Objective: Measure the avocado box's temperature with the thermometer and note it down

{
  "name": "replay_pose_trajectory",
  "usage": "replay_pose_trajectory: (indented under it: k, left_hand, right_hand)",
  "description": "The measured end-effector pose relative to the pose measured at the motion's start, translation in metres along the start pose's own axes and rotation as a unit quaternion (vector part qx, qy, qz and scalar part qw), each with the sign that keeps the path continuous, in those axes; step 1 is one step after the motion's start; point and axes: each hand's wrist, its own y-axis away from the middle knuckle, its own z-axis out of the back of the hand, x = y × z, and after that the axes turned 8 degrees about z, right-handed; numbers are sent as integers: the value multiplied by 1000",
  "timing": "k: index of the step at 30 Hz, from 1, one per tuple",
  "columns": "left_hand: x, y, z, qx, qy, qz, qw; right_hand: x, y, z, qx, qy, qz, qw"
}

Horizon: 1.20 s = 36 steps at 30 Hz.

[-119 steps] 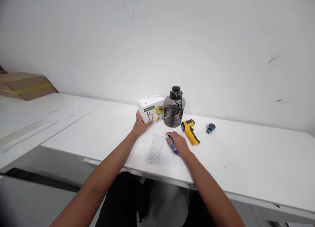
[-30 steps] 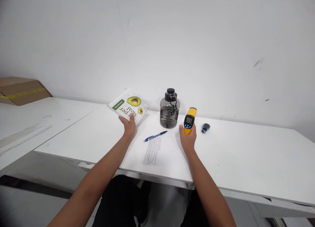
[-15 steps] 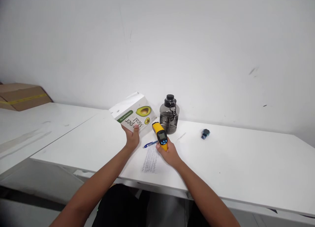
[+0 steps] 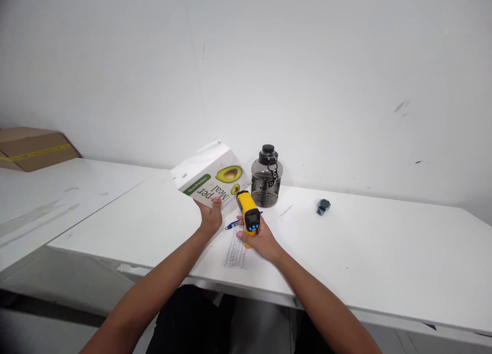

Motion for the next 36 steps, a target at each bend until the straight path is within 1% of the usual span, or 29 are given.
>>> replay_pose_trajectory:
  k: [5,8,16,24,36]
  left_hand:
    - [2,6,0,47,-14,-2,999]
    - [3,7,0,60,-16,-11,998]
    - [9,4,4,68,-4,-34,997]
    - [6,5,3,65,-5,-26,998]
    - [4,6,3,81,5,-28,996]
  right_hand:
    - [0,1,0,11,-6,-1,1000]
    - [0,1,0,17,-4,8,1000]
    - [8,3,-2,21,-8,-10,1000]
    - [10,3,-3,31,-11,-11,999]
    - [8,3,-1,34,-6,-8,999]
